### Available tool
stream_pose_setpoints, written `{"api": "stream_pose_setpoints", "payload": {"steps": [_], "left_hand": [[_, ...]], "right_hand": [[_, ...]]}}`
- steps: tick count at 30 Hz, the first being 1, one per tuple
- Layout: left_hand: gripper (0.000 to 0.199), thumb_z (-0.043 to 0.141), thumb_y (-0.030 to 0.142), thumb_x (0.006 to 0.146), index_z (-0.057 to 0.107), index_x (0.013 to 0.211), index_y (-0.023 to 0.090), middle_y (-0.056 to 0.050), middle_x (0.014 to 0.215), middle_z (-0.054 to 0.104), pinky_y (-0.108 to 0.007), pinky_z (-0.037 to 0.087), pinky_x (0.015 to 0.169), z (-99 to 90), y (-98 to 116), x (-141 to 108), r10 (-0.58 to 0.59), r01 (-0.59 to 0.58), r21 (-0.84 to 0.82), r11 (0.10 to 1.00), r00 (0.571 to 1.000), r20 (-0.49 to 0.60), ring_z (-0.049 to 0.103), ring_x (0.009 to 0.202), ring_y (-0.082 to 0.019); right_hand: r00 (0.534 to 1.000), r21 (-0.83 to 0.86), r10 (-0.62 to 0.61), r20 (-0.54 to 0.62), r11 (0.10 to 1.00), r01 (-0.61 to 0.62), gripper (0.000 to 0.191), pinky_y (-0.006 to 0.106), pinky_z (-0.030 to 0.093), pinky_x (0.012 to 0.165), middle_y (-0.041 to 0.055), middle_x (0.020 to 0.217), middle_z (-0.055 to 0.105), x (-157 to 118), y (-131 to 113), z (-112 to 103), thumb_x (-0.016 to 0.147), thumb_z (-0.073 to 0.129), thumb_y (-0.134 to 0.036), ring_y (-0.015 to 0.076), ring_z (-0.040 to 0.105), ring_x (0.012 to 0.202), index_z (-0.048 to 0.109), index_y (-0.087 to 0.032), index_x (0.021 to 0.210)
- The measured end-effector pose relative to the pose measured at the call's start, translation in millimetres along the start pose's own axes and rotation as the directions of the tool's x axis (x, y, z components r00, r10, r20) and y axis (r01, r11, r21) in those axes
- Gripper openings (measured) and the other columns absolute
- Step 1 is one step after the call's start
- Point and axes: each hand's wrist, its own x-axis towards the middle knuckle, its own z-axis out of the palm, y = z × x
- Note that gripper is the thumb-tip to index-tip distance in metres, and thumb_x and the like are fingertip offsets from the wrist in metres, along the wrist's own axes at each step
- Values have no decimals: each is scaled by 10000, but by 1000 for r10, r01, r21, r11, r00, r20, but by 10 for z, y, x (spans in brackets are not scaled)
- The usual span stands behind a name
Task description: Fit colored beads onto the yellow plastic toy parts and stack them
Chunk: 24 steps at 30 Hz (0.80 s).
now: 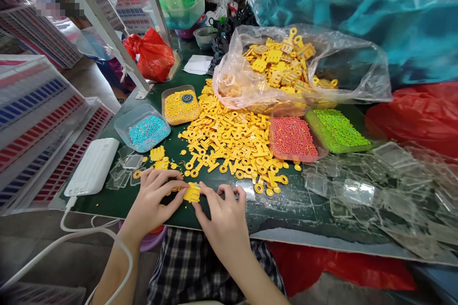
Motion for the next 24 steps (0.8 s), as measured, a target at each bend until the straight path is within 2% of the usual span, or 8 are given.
{"api": "stream_pose_setpoints", "payload": {"steps": [10,14,24], "left_hand": [[192,549,278,936,691,812,240,-7,939,683,-421,301,916,-19,31,46,-57,52,45,998,992,115,573,902,-198],[220,525,244,932,695,793,233,-14,941,677,-437,311,906,-54,114,77,-71,41,166,985,981,178,561,897,-211],[201,492,152,913,653,803,203,-62,886,656,-439,359,824,-34,248,128,-37,-73,442,894,971,235,529,830,-245]], "right_hand": [[1000,4,-10,21,1000,10,229,374,305,855,10,907,735,-14,11,2,982,496,-353,183,562,795,658,-208,1055],[1000,-2,-1,31,1000,1,215,379,305,866,8,916,737,-28,15,2,971,516,-351,183,570,808,660,-216,1057],[998,18,34,45,999,-34,214,379,307,857,9,918,736,-25,9,-12,963,523,-352,192,564,829,666,-225,1059]]}}
